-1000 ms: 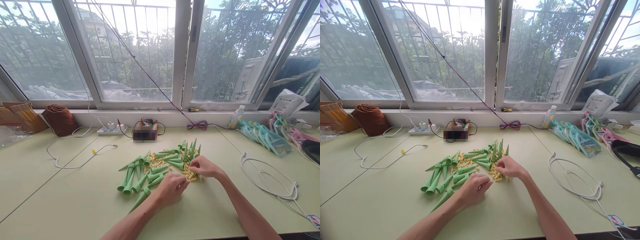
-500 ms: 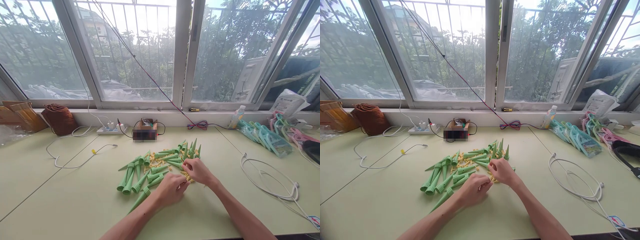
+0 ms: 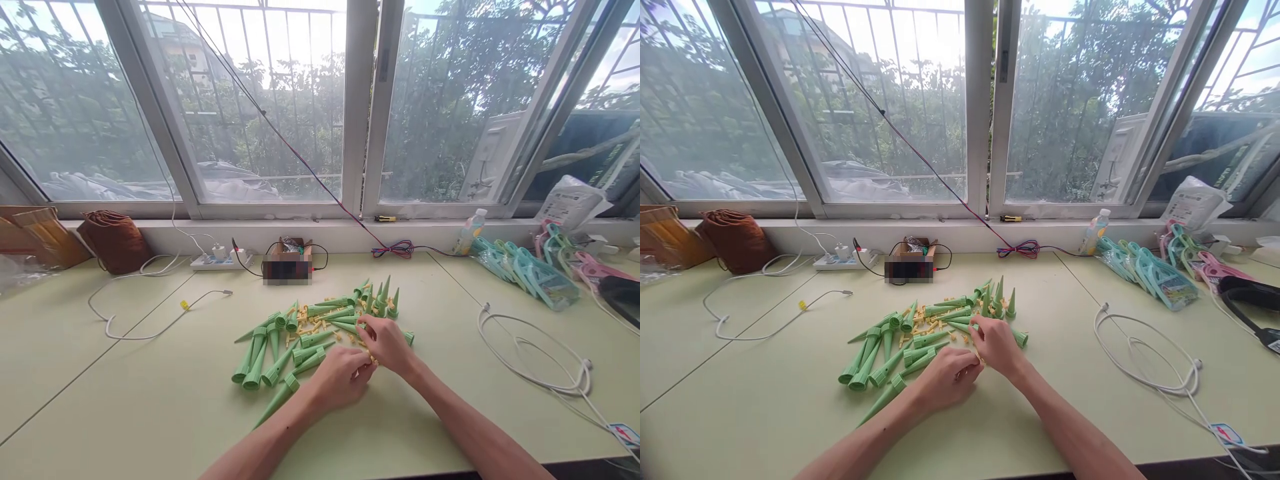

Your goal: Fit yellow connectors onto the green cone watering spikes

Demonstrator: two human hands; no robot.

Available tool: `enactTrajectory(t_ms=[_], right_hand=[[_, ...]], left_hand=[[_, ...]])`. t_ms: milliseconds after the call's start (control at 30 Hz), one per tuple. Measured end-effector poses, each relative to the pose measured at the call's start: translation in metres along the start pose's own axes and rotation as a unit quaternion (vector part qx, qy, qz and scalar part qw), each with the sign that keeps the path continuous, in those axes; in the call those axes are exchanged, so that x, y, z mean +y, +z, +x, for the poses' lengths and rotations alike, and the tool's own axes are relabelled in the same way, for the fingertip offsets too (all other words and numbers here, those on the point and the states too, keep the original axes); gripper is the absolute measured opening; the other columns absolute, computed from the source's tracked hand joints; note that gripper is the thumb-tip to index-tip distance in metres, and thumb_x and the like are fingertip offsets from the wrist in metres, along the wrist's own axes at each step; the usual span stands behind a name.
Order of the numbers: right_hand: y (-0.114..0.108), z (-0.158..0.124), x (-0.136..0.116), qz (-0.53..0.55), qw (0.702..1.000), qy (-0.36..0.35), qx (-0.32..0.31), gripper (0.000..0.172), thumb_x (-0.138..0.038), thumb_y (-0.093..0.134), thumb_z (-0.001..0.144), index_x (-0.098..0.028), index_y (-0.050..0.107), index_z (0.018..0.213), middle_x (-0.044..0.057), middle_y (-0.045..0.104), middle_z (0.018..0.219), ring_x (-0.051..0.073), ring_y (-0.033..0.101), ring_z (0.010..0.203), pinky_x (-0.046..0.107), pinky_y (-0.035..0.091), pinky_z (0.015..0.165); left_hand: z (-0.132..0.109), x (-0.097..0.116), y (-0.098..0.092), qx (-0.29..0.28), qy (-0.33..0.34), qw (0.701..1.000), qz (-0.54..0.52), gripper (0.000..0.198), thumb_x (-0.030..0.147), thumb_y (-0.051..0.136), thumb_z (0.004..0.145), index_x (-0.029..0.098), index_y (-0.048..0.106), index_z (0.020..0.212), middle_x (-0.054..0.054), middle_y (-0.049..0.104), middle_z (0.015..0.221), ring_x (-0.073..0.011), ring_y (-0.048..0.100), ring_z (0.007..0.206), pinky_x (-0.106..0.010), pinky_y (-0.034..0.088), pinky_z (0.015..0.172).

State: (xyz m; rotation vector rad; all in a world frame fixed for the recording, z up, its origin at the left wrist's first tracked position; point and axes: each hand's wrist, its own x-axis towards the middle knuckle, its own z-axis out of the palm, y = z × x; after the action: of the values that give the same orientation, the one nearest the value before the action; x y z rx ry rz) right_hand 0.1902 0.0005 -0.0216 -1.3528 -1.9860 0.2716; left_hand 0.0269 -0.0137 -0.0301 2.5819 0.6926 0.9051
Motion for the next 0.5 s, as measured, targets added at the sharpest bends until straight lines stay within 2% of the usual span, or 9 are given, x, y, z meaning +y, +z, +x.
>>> enactTrajectory(t_ms=[133,233,300,400,433,500], right_hand=[[0.004,-0.001,-0.002,0.047,0.997,-0.049,0.025,0.026,-0.026,0.045,0.096,-0.019,0.060,0.076,-0.002,0.052,0.057,0.012,0.041,0.050,0.023,0.032,0.055],[0.008,-0.002,-0.003,0.088,0.992,-0.079,0.031,0.027,-0.023,0.045,0.094,-0.019,0.055,0.069,-0.004,0.044,0.055,0.010,0.034,0.050,0.022,0.029,0.052],[0.009,-0.001,-0.005,0.104,0.990,-0.092,0.038,0.027,-0.020,0.045,0.092,-0.019,0.050,0.065,-0.005,0.040,0.054,0.010,0.030,0.050,0.022,0.028,0.051],[0.008,0.000,-0.008,0.103,0.988,-0.111,0.037,0.024,-0.018,0.047,0.088,-0.019,0.050,0.064,-0.005,0.041,0.053,0.010,0.032,0.050,0.022,0.029,0.049],[0.007,0.000,-0.008,0.096,0.989,-0.110,0.038,0.025,-0.019,0.047,0.089,-0.019,0.052,0.065,-0.005,0.044,0.053,0.010,0.035,0.049,0.022,0.030,0.049],[0.006,-0.001,-0.009,0.086,0.990,-0.103,0.045,0.027,-0.020,0.045,0.093,-0.018,0.058,0.069,-0.002,0.051,0.056,0.010,0.042,0.051,0.023,0.033,0.052]], left_hand=[[-0.003,0.000,-0.006,0.029,0.028,0.999,0.020,0.032,0.015,0.047,0.090,0.018,0.042,0.058,0.006,0.036,0.050,-0.0089,0.027,0.046,-0.027,0.023,0.048],[0.003,0.012,-0.026,0.093,0.062,0.993,0.049,0.026,0.014,0.048,0.091,0.018,0.053,0.067,0.005,0.046,0.052,-0.0086,0.039,0.046,-0.026,0.029,0.049],[0.011,0.033,-0.047,0.137,0.068,0.987,0.042,0.015,0.010,0.050,0.090,0.018,0.062,0.087,0.004,0.056,0.058,-0.0093,0.048,0.050,-0.025,0.037,0.053],[0.012,0.076,-0.080,0.163,0.077,0.981,-0.072,0.034,0.010,0.051,0.090,0.023,0.059,0.121,-0.005,0.070,0.093,-0.0119,0.061,0.065,-0.025,0.049,0.057],[0.005,0.090,-0.086,0.161,0.066,0.977,-0.121,0.040,0.012,0.051,0.092,0.025,0.054,0.129,-0.008,0.069,0.105,-0.0133,0.064,0.068,-0.027,0.053,0.059],[-0.025,0.113,-0.090,0.175,0.077,0.967,-0.171,0.043,0.025,0.054,0.092,0.032,0.052,0.134,-0.008,0.069,0.110,-0.0167,0.065,0.065,-0.033,0.057,0.053]])
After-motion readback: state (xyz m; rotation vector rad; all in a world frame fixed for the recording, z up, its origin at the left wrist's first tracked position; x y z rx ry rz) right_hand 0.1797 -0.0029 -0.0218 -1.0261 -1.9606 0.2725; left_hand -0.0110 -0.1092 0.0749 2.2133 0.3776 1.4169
